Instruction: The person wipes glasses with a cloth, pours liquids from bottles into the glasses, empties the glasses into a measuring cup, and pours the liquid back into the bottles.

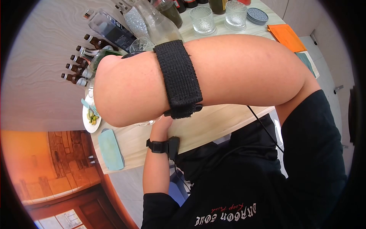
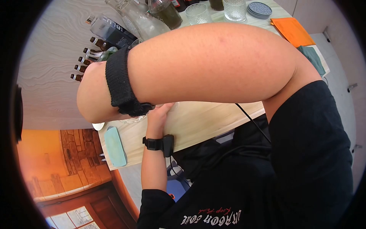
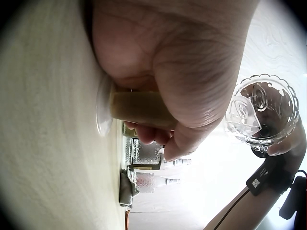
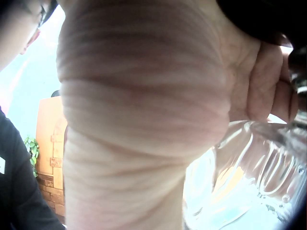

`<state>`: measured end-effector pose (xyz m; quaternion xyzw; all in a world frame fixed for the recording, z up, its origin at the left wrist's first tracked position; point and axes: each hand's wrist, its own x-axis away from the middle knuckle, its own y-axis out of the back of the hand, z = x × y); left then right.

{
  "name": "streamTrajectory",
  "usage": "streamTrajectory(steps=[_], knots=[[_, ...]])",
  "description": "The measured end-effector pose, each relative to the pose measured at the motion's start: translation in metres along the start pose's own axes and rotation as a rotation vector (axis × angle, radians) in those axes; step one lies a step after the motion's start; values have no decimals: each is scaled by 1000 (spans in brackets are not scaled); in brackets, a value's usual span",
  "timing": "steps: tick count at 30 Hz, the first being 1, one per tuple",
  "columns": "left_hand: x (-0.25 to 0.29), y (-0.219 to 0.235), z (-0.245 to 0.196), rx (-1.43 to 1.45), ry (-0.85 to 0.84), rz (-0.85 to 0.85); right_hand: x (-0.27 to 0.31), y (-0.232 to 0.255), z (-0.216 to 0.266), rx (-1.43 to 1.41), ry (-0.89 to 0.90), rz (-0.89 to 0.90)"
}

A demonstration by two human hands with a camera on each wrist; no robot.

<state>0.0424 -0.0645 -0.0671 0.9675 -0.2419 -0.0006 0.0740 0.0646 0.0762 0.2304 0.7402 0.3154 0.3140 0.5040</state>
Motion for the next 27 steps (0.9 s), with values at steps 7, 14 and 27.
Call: streamTrajectory(steps=[7,14,27], knots=[[-11,-5,0,24,3,9,-1,1,1,-13,-10,47],[3,3,3,49,11,19,0,2,2,-9,2,38],[-7,-1,4,82,27,40,4,3,3,-20,-25,71]])
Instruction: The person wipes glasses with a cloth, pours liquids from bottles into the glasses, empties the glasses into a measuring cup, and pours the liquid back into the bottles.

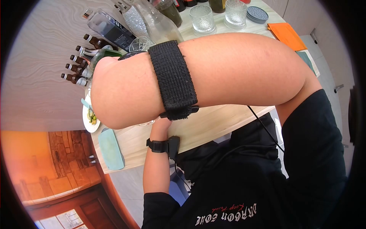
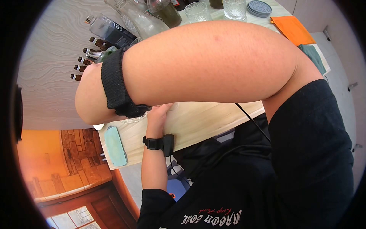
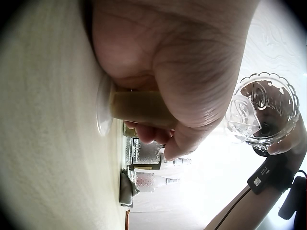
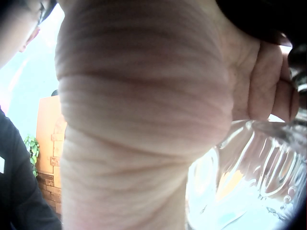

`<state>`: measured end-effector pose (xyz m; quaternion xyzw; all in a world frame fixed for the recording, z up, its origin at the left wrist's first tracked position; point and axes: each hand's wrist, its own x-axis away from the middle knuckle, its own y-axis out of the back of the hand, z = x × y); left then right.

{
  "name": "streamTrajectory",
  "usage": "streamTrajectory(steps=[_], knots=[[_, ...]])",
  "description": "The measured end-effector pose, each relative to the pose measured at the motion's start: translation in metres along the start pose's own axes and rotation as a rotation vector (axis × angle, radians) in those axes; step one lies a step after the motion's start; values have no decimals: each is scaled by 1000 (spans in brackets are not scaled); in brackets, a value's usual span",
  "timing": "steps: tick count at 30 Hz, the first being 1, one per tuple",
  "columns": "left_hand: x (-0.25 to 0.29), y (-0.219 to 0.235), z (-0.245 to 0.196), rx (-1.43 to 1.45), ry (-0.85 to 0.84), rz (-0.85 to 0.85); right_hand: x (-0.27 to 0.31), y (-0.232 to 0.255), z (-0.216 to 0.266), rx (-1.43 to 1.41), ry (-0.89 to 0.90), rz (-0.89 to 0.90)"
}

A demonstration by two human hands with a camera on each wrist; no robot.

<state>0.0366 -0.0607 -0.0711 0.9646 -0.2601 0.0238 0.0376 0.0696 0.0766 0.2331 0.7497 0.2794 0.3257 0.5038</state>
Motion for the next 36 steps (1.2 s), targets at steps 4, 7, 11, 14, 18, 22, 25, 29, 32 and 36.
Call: streamTrajectory(steps=[4,7,11,14,18,22,25,29,32,36], knots=[[-1,3,0,12,5,6,-1,-1,0,19,13,2],[1,4,1,21,9,9,-5,-2,0,30,6,16],[6,8,1,34,15,14,-15,-5,-1,-6,-25,11],[2,7,2,44,20,16,-7,-3,-1,7,-10,-14],[5,2,-13,94,29,34,0,-5,1,44,-19,-69],[5,1,-17,115,0,41,10,-5,0,31,11,-84],[7,-6,-24,108,-21,2,16,-3,-2,14,29,-129],[4,2,-15,135,-15,54,18,0,-10,-24,116,-111],[6,2,-15,128,23,39,11,-3,-16,-58,147,-106],[6,1,-15,128,26,26,18,0,-12,-27,140,-129]])
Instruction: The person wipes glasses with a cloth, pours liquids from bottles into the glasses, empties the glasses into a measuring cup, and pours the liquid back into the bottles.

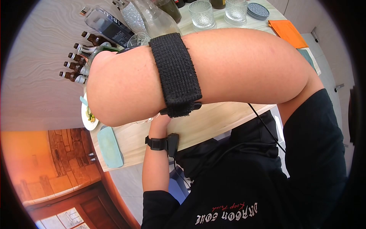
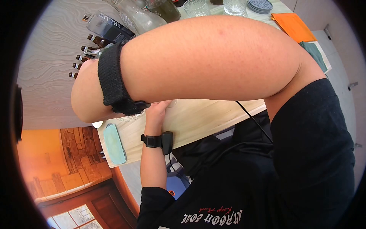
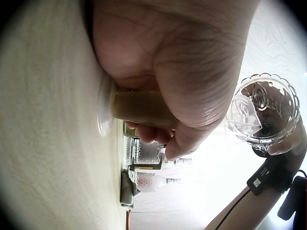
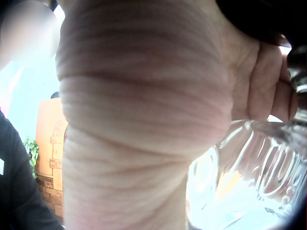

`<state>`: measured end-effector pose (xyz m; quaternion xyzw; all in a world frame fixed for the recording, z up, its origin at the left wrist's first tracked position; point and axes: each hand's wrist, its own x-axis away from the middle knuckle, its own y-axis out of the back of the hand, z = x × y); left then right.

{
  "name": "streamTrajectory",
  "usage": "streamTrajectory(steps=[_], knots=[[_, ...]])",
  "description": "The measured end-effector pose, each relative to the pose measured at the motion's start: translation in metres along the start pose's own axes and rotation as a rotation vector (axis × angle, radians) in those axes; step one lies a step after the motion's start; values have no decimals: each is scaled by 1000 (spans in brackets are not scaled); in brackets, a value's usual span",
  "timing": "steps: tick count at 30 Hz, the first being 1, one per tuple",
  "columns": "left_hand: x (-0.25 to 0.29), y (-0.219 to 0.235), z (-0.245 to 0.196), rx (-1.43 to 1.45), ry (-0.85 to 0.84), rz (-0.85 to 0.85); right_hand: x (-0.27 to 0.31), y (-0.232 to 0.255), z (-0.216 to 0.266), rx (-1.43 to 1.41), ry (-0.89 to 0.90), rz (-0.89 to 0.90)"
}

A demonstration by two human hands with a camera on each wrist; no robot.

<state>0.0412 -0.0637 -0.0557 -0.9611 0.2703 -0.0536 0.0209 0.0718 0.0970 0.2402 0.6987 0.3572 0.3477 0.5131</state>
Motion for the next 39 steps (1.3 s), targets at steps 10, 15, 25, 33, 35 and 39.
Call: streamTrajectory(steps=[10,15,25,33,35,39], knots=[[2,2,15,-36,-61,-76,21,2,-1,41,63,-76],[1,4,12,-218,-63,-76,21,1,-2,1,-48,-64],[3,-34,-35,-197,-207,-78,37,25,-6,97,29,113],[0,-28,-49,-122,-333,48,3,-19,-18,-141,-169,-37],[3,-27,-53,-118,-339,86,0,-17,-18,-171,-183,5],[-1,-28,-45,-110,-369,42,-2,-20,-20,-227,-203,-12]])
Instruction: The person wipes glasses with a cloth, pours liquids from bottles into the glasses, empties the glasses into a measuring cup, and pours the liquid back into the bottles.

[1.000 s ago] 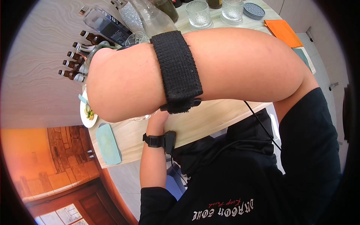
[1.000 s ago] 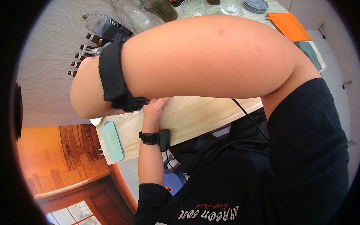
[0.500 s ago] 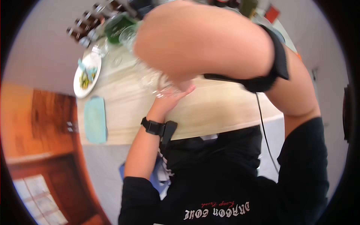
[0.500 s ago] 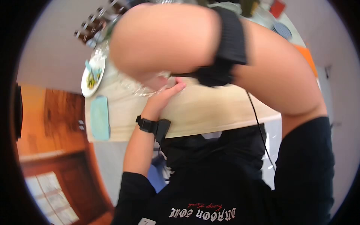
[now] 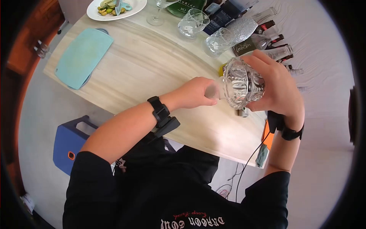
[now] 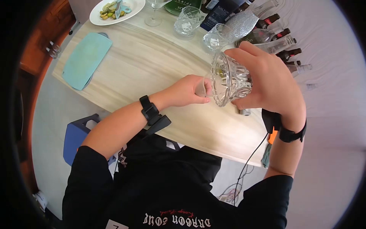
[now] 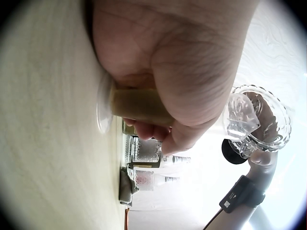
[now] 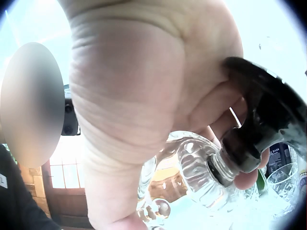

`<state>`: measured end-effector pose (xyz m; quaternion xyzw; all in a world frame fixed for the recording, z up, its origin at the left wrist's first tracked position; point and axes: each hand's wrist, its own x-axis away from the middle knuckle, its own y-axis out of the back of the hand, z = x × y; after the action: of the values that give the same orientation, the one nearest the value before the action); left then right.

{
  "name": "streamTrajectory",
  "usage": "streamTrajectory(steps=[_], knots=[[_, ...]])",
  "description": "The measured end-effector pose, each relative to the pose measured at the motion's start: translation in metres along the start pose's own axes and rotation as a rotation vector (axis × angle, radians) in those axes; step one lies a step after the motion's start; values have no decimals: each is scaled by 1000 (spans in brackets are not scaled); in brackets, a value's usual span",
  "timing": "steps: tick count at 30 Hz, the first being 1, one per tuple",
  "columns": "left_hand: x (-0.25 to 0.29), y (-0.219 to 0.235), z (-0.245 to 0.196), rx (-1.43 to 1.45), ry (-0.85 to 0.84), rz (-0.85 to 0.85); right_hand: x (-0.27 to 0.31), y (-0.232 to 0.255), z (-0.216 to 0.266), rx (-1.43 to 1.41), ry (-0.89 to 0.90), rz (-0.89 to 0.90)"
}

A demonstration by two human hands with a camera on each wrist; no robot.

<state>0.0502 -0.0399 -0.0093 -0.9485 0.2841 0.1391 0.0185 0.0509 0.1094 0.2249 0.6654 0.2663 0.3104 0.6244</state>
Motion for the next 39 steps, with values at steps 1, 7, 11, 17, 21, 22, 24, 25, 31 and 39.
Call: streamTrajectory(steps=[1,7,11,17,21,22,24,25,31,39], knots=[[0,0,0,-3,9,4,0,0,1,-36,-7,-13],[1,2,1,-8,-15,5,0,-3,3,-126,-37,-32],[1,0,4,-33,-50,-35,1,-6,0,-165,1,-71],[1,2,3,-54,-57,-13,0,-1,8,-123,-22,-43],[1,1,4,1,-18,-1,-5,8,16,14,-37,24],[1,1,4,-4,-23,-6,-6,9,17,45,-31,36],[1,1,4,-4,-29,-15,-9,12,19,79,-22,52],[1,1,4,10,-28,-1,-10,14,21,94,-49,81],[0,1,6,45,-21,12,-13,18,24,109,-75,116],[-1,1,5,49,4,24,-19,24,31,124,-53,119]])
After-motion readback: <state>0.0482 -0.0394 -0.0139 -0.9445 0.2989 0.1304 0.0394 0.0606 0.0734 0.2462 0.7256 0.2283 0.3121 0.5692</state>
